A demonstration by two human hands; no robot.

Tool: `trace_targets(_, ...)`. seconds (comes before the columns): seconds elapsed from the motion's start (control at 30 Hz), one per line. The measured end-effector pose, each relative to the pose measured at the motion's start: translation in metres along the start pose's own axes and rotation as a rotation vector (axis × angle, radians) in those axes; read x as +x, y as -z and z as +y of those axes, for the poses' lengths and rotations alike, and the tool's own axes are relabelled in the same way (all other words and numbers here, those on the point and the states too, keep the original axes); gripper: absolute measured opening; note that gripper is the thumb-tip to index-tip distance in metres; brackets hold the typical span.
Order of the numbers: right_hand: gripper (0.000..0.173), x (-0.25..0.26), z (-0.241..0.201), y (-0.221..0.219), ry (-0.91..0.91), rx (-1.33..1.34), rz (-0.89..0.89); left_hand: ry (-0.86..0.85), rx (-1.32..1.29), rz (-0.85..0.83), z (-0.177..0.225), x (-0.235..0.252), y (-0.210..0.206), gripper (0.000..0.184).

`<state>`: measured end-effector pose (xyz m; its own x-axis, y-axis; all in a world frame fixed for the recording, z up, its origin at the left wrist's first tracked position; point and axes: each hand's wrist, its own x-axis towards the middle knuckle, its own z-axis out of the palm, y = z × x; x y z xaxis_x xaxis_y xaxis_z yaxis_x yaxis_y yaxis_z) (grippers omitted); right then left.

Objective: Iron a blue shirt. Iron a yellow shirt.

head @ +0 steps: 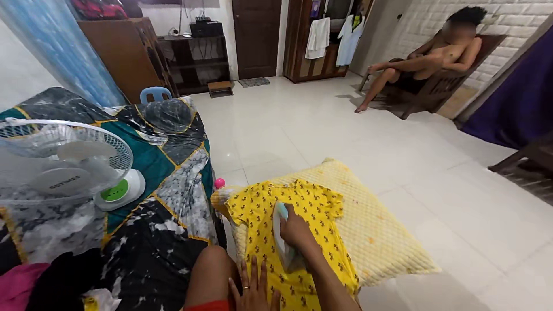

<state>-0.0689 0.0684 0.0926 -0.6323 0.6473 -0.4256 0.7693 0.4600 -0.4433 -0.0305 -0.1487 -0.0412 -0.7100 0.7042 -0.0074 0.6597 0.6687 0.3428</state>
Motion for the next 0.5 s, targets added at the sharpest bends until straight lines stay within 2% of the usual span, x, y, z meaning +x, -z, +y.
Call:
trace_targets(0.17,0.063,0.075,-0.037,0.017,0.062,0.027,0.067,-0.001,-0.010,0.012,0.000,0.001,0.000,0.079)
trace_targets(0.27,0.066,0.097,-0.041,0.018,0.099,0.096,0.055,0.006,-0.011,0.004,0.000,0.002,0.000,0.079)
trace_targets(0.4,0.065,0.072,-0.028,0.013,0.104,0.092,0.024,0.010,0.015,-0.027,0.003,0.003,0.005,0.079)
trace_targets(0.5,0.063,0.020,-0.019,-0.001,0.074,0.067,-0.018,0.048,-0.009,-0.074,0.006,0.019,0.033,0.062)
